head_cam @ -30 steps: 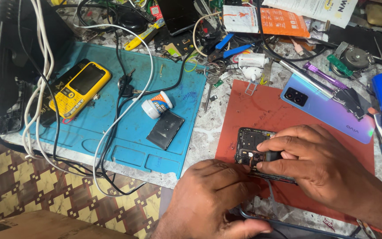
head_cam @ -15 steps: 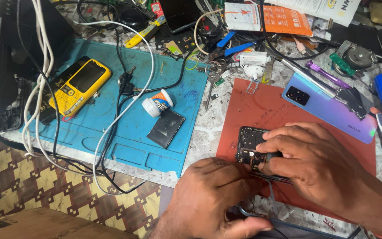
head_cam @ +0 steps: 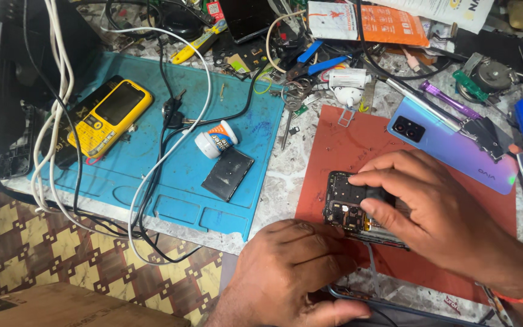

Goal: The person is repairing a smartphone by reattaching the screen, connecting internal components, and installing the battery. They handle the screen, battery, and internal parts, using their hands to align and secure the components.

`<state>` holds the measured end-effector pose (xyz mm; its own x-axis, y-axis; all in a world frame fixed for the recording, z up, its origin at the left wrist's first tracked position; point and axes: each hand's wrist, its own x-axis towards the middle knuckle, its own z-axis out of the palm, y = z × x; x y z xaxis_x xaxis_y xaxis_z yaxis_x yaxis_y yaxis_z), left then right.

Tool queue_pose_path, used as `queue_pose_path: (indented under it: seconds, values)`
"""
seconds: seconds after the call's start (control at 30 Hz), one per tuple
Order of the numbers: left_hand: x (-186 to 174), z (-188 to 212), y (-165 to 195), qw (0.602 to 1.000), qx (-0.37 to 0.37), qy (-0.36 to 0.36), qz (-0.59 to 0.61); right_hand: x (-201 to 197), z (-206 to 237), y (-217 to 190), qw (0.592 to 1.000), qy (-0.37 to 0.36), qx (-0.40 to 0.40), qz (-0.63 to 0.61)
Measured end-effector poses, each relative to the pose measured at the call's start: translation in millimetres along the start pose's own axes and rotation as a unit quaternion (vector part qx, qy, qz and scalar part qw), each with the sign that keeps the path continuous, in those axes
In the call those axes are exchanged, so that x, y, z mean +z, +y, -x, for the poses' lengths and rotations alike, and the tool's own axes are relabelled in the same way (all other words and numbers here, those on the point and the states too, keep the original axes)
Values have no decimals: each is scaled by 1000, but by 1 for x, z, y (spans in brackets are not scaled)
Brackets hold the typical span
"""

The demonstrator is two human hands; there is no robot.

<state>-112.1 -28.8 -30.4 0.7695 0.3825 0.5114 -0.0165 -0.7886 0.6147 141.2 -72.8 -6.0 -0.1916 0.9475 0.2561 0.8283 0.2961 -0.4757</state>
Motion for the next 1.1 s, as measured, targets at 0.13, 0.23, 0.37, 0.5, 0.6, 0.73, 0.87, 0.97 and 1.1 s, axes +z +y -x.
queue_pose_path:
  seconds: [0.13,0.23,0.37,0.5,0.6,0.73,0.87,0.97,1.1]
  values:
    - [0,2,-1,1000,17,4,-3,-1,-4,-4,999,-17,-5,26]
    - [1,3,-3,1000,25,8,-2,-1,-5,-4,999,-34,1,30]
    - [3,3,-4,999,28,16,1,2,-5,-5,998,-37,33,36]
    - [6,3,-7,999,27,19,10,10,-3,-8,996,-11,50,68]
    - [7,4,-8,999,27,22,9,14,-2,-8,995,-14,53,85]
    - [6,3,-8,1000,28,11,8,17,-3,-6,995,-6,49,87]
    - [5,1,-6,999,33,18,-25,9,-3,0,998,-29,56,7]
    - [4,-1,-4,998,18,11,-56,2,5,3,986,-26,52,-157]
    - [4,-2,-4,998,7,7,-63,-4,26,11,1000,7,18,-4]
